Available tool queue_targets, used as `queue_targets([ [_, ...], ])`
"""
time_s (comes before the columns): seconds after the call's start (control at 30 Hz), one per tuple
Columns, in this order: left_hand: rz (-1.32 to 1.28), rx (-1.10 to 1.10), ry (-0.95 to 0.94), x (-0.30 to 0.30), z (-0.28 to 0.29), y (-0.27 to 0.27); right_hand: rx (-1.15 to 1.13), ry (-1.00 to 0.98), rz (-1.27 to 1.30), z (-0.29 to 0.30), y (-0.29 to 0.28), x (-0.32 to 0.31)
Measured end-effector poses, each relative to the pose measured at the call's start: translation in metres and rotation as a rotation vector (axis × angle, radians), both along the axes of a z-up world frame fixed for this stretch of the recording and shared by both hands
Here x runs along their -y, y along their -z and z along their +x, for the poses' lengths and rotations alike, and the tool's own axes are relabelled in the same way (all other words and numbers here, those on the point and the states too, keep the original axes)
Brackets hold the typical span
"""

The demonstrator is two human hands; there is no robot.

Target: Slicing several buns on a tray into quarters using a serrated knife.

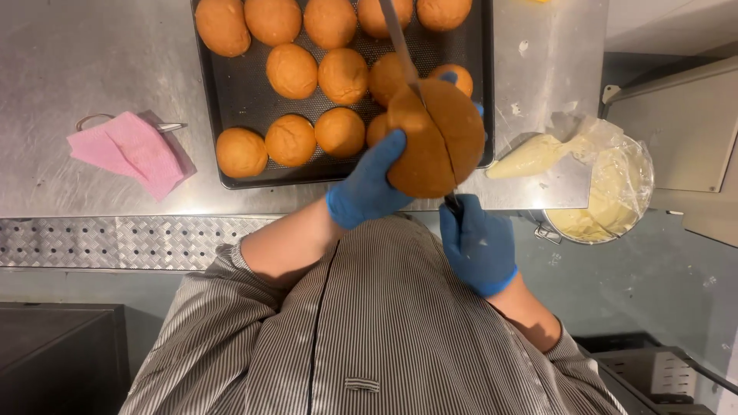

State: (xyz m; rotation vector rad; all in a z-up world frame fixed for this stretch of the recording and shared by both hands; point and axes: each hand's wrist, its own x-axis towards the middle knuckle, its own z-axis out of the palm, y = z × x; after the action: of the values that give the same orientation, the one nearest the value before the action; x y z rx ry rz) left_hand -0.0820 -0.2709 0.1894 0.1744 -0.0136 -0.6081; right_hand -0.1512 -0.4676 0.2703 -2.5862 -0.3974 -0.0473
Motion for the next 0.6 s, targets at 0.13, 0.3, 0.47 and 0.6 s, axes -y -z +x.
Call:
queue_targets([
  [0.13,-0.028,0.112,-0.057,-0.014,0.012,-0.044,0.034,-0.024,0.015,-0.002,-0.004,-0.003],
  [0.3,0.129,0.228,-0.104,-0.039,0.004,-0.04,-0.314,-0.025,0.319,-0.003,-0.015,0.011],
  [0.47,-0.14,0.18,0.045,-0.06,0.023,-0.038,0.146,-0.147,-0.145,0.0,-0.035,-0.001],
  [0.6,0.155,0.219,-0.062,-0.064,0.028,-0.034,-0.008,-0.109,0.044,-0.007,-0.039,0.007],
])
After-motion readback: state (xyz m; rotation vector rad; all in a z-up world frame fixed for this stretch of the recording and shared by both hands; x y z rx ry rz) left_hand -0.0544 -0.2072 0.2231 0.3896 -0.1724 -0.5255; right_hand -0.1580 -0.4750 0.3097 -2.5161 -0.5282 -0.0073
